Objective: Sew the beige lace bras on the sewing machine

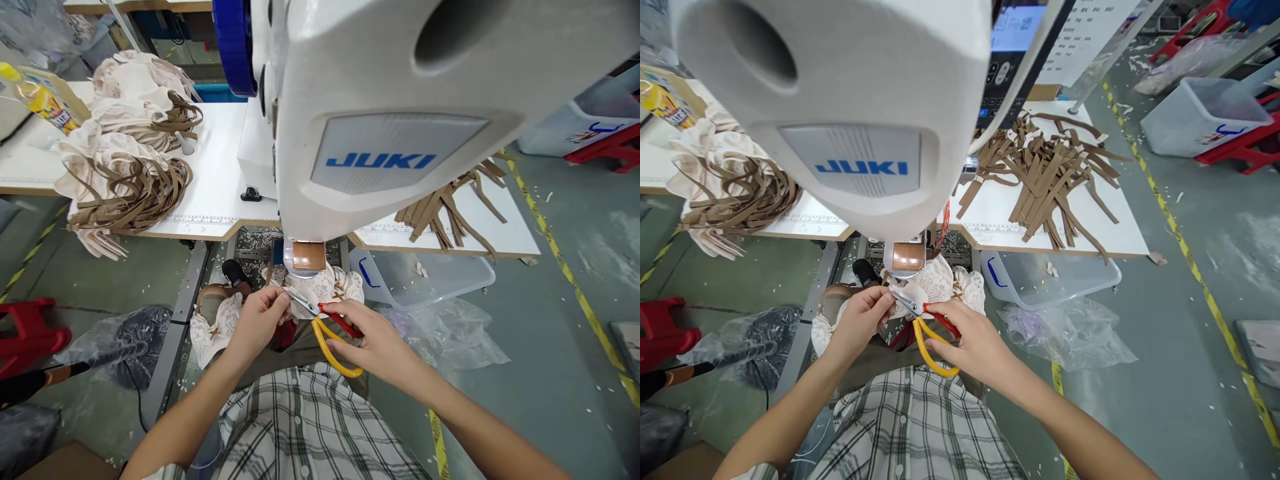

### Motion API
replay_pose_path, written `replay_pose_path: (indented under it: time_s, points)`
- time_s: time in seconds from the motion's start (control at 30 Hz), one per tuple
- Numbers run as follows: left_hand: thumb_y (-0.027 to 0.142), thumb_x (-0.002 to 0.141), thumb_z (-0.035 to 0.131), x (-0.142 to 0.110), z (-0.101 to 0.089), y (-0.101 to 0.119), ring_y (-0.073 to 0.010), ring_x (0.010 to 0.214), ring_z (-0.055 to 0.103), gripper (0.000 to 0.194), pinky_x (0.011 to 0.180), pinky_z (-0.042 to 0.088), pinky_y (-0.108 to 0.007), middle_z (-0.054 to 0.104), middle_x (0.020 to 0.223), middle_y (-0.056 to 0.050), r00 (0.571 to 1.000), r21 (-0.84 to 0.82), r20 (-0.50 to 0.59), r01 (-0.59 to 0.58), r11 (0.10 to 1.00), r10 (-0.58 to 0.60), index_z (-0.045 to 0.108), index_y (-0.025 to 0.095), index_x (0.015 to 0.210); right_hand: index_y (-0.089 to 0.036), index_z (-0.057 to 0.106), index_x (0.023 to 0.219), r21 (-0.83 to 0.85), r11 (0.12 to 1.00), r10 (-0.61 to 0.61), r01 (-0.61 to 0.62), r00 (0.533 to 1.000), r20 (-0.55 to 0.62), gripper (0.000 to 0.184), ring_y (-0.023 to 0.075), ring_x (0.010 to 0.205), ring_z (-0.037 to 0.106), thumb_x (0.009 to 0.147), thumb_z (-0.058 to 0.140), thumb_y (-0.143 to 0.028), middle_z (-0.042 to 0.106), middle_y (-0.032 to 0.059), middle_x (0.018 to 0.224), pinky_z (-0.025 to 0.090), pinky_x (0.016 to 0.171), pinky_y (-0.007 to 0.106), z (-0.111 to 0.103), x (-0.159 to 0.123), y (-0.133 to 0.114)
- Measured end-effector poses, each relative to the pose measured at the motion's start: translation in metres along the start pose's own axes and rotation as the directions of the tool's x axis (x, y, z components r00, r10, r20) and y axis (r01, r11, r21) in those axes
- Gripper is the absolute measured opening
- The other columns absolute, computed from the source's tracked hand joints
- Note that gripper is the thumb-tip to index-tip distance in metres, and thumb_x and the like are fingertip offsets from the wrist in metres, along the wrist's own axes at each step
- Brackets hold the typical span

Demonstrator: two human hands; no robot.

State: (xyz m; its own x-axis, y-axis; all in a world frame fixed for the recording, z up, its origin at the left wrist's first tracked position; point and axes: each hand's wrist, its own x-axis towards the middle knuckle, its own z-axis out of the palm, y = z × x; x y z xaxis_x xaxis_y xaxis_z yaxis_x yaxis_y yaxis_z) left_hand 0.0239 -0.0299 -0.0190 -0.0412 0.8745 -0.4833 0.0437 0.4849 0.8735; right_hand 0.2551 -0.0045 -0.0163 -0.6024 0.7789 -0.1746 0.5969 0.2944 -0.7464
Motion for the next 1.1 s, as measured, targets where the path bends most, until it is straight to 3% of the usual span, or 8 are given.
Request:
replay_pose_path:
  time_s: [0.3,0.47,0.6,0.7,0.87,0.97,1.03,1.1]
  points:
    - [0.047,0.088,0.059,0.001,0.006,-0.008,-0.0075,0.054,0.036,0.036,0.055,0.03,-0.022,0.048,0.061,0.005,0.999,-0.235,-0.041,-0.01,0.972,0.001,0.053,0.018,0.068,-0.028,0.065,0.12,-0.05,0.998,0.04,-0.042,0.998,-0.041,0.031,0.0176,0.068,0.065,0.09,0.06,-0.035,0.072,0.0046,0.099,0.053,0.057,0.03,-0.009,-0.016,0.014]
    - [0.047,0.084,0.065,0.003,0.012,-0.007,-0.0057,0.052,0.031,0.035,0.052,0.026,-0.021,0.042,0.058,0.007,1.0,-0.489,0.003,0.026,0.872,-0.028,0.054,0.017,0.071,-0.027,0.065,0.121,-0.278,0.943,0.111,-0.182,0.961,-0.252,0.038,0.0242,0.072,0.066,0.091,0.056,-0.048,0.071,0.0081,0.094,0.052,0.058,0.037,-0.06,0.011,0.044]
    - [0.049,0.081,0.067,0.003,0.013,0.001,-0.0049,0.049,0.036,0.037,0.05,0.026,-0.021,0.049,0.061,0.004,0.996,-0.465,0.066,0.077,0.882,-0.052,0.055,0.016,0.07,-0.024,0.062,0.124,-0.508,0.85,-0.092,-0.139,0.91,-0.404,0.039,0.0422,0.1,0.062,0.095,0.045,-0.046,0.066,0.0183,0.112,0.051,0.077,0.056,-0.098,0.05,0.047]
    - [0.048,0.08,0.063,0.002,0.008,0.011,-0.0066,0.046,0.044,0.033,0.047,0.031,-0.022,0.058,0.061,0.001,0.977,-0.371,0.191,0.164,0.914,-0.097,0.055,0.017,0.071,-0.028,0.053,0.129,-0.526,0.85,-0.257,0.009,0.879,-0.402,0.037,0.0442,0.109,0.06,0.096,0.045,-0.043,0.064,0.019,0.115,0.049,0.087,0.06,-0.076,0.057,0.025]
    - [0.034,0.087,0.045,-0.004,-0.003,0.031,-0.0104,0.046,0.051,0.025,0.05,0.04,-0.024,0.061,0.061,0.0,0.869,0.031,0.437,0.243,0.969,-0.232,0.057,0.018,0.071,-0.025,0.06,0.117,-0.345,0.782,-0.531,0.519,0.845,0.067,0.026,0.0213,0.083,0.07,0.098,0.042,-0.022,0.072,0.0076,0.1,0.054,0.063,0.031,-0.001,0.042,0.007]
    - [0.032,0.091,0.044,-0.01,-0.006,0.024,-0.0183,0.073,0.061,0.025,0.071,0.049,-0.033,0.068,0.083,-0.007,0.985,0.343,0.166,-0.103,0.934,0.048,0.063,0.017,0.085,-0.022,0.066,0.103,-0.324,0.867,-0.407,0.377,0.913,-0.025,0.027,0.0182,0.068,0.068,0.099,0.04,-0.023,0.072,0.0048,0.082,0.045,0.054,0.028,0.007,0.041,0.02]
    - [0.036,0.092,0.048,-0.012,-0.003,0.003,-0.024,0.096,0.06,0.027,0.089,0.045,-0.041,0.068,0.1,-0.012,0.938,0.461,-0.064,-0.275,0.844,0.34,0.064,0.017,0.101,-0.021,0.066,0.094,-0.207,0.972,-0.159,0.115,0.964,-0.214,0.023,0.0179,0.06,0.063,0.096,0.048,-0.036,0.069,0.0036,0.072,0.041,0.052,0.028,-0.001,0.041,0.027]
    - [0.044,0.093,0.051,-0.011,0.008,-0.024,-0.0256,0.101,0.06,0.04,0.094,0.044,-0.044,0.067,0.104,-0.014,0.939,0.3,-0.09,-0.293,0.908,0.333,0.058,0.017,0.121,-0.021,0.063,0.086,0.128,0.984,0.16,-0.126,0.94,-0.302,0.025,0.0162,0.056,0.058,0.09,0.056,-0.045,0.064,0.0011,0.067,0.04,0.051,0.027,-0.009,0.04,0.028]
